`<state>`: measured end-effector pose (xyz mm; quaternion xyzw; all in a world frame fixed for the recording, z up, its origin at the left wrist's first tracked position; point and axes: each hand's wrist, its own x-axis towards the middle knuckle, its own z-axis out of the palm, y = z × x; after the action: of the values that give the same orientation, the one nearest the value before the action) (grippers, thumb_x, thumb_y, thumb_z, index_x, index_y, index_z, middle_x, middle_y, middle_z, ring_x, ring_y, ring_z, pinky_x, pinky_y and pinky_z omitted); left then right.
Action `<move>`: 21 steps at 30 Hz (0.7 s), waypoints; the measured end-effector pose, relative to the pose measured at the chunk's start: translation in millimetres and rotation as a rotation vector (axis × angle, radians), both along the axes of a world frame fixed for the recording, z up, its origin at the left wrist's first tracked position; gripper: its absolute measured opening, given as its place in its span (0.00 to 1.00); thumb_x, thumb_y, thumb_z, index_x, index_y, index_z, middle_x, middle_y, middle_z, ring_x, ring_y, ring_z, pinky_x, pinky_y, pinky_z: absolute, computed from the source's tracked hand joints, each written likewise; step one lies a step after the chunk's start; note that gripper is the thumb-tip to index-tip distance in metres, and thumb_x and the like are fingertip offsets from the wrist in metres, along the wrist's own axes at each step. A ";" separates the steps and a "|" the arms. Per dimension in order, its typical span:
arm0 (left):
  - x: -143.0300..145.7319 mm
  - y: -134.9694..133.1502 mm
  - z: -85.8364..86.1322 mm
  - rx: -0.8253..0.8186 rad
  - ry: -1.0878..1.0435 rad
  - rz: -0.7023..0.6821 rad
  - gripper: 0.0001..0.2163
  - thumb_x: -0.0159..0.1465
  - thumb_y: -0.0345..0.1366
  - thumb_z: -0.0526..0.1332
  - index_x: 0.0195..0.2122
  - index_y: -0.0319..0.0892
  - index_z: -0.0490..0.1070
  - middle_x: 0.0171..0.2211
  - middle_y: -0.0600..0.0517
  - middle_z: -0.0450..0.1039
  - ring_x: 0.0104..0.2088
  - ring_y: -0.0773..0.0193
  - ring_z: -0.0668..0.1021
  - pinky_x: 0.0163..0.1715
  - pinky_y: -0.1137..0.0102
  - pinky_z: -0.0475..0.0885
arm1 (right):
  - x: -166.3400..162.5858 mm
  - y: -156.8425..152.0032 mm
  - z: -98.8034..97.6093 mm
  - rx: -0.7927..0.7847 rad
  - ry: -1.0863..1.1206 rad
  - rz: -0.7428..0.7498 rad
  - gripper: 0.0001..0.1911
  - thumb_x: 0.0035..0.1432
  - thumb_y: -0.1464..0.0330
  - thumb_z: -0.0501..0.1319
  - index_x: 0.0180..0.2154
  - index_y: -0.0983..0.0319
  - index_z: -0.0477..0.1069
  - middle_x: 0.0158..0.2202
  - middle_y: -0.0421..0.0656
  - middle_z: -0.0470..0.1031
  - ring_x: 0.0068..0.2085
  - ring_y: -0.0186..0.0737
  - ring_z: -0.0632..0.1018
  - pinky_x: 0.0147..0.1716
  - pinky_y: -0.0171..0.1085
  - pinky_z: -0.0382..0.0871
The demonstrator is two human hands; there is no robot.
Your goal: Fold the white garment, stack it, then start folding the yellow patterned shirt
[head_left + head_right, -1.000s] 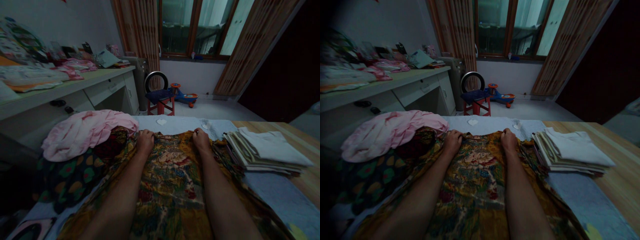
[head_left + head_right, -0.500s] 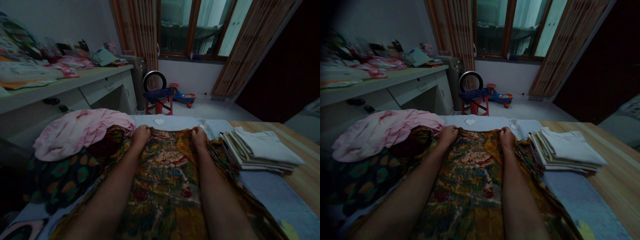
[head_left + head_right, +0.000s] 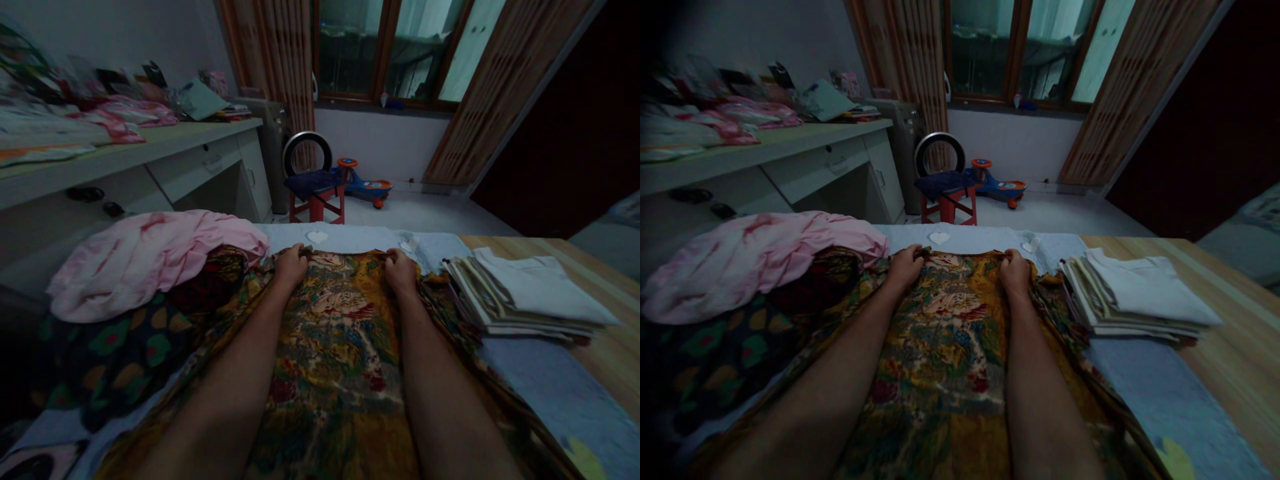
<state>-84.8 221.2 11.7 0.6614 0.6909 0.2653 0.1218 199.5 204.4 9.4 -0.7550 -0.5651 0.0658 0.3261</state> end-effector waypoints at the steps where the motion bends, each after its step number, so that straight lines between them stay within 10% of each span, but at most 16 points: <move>1: 0.8 -1.1 1.0 -0.009 0.027 -0.010 0.23 0.62 0.30 0.55 0.60 0.39 0.67 0.56 0.44 0.74 0.56 0.56 0.76 0.57 0.67 0.67 | -0.5 -0.4 0.1 -0.007 -0.001 0.003 0.20 0.56 0.73 0.52 0.48 0.64 0.74 0.43 0.49 0.80 0.46 0.45 0.79 0.50 0.39 0.68; 12: 1.0 -11.0 -12.9 -0.097 0.278 -0.129 0.33 0.67 0.45 0.54 0.70 0.40 0.45 0.68 0.39 0.55 0.67 0.50 0.60 0.64 0.54 0.57 | -14.2 -7.7 -4.4 -0.213 -0.192 0.061 0.30 0.58 0.68 0.58 0.61 0.67 0.61 0.54 0.55 0.73 0.56 0.52 0.72 0.54 0.44 0.62; 21: 9.6 -14.3 -9.2 -0.002 0.384 -0.243 0.19 0.69 0.37 0.50 0.61 0.45 0.62 0.66 0.46 0.60 0.65 0.53 0.61 0.63 0.54 0.57 | -27.2 -14.7 3.9 -0.204 -0.369 0.087 0.22 0.60 0.67 0.56 0.56 0.61 0.69 0.57 0.53 0.68 0.57 0.56 0.67 0.54 0.48 0.61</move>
<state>-75.2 206.9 2.4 0.7782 0.6167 0.1172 0.0196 172.3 189.7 13.2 -0.7583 -0.6376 -0.0026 0.1358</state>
